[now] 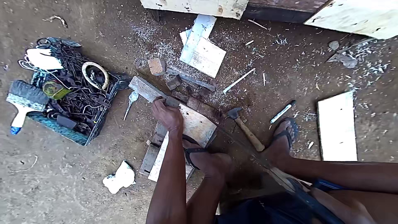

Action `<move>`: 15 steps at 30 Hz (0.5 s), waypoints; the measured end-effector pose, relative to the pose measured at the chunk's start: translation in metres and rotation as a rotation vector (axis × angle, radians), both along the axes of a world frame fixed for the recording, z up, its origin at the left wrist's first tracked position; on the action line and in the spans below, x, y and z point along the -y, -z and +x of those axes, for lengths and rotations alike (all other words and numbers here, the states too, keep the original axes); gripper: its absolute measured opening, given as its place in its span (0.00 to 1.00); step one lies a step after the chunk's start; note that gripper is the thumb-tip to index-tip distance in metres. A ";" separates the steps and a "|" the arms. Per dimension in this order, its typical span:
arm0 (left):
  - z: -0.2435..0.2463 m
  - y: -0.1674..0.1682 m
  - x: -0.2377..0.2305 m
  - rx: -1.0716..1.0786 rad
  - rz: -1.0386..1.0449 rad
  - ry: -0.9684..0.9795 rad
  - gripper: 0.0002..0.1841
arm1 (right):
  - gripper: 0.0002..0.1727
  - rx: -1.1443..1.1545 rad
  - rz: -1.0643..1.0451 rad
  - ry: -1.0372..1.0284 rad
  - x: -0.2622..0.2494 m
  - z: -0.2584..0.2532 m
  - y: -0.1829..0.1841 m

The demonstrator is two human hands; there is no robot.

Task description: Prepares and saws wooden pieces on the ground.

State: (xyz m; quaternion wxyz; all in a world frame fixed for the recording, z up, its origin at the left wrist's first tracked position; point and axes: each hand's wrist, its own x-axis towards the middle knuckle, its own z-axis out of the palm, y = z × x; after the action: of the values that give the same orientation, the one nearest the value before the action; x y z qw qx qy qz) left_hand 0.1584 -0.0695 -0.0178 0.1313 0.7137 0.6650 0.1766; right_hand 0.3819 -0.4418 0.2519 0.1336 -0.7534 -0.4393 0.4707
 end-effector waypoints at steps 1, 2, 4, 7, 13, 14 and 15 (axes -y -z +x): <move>0.000 0.000 0.000 -0.003 -0.003 -0.001 0.14 | 0.13 0.020 0.050 0.001 -0.010 -0.004 0.015; 0.002 0.000 -0.001 -0.003 -0.001 0.000 0.14 | 0.11 0.081 0.148 0.001 -0.029 -0.011 0.046; 0.000 0.002 0.000 -0.001 0.003 -0.002 0.14 | 0.12 0.144 0.277 -0.004 -0.081 -0.032 0.103; -0.004 0.001 -0.004 -0.015 -0.010 0.016 0.14 | 0.13 0.139 0.285 -0.015 -0.096 -0.041 0.115; -0.001 0.001 -0.001 -0.031 -0.006 -0.007 0.14 | 0.16 0.002 -0.220 0.007 -0.036 0.002 -0.022; -0.001 0.001 0.000 -0.037 -0.005 -0.008 0.14 | 0.18 -0.040 -0.184 0.014 -0.038 0.002 -0.007; 0.000 0.000 -0.001 -0.040 -0.008 -0.006 0.14 | 0.19 -0.051 -0.077 0.007 -0.044 -0.001 0.023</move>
State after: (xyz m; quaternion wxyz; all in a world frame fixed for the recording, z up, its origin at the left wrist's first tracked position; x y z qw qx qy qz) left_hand 0.1581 -0.0689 -0.0177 0.1202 0.7144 0.6704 0.1603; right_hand 0.3810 -0.3982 0.2291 0.1174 -0.7474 -0.4146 0.5057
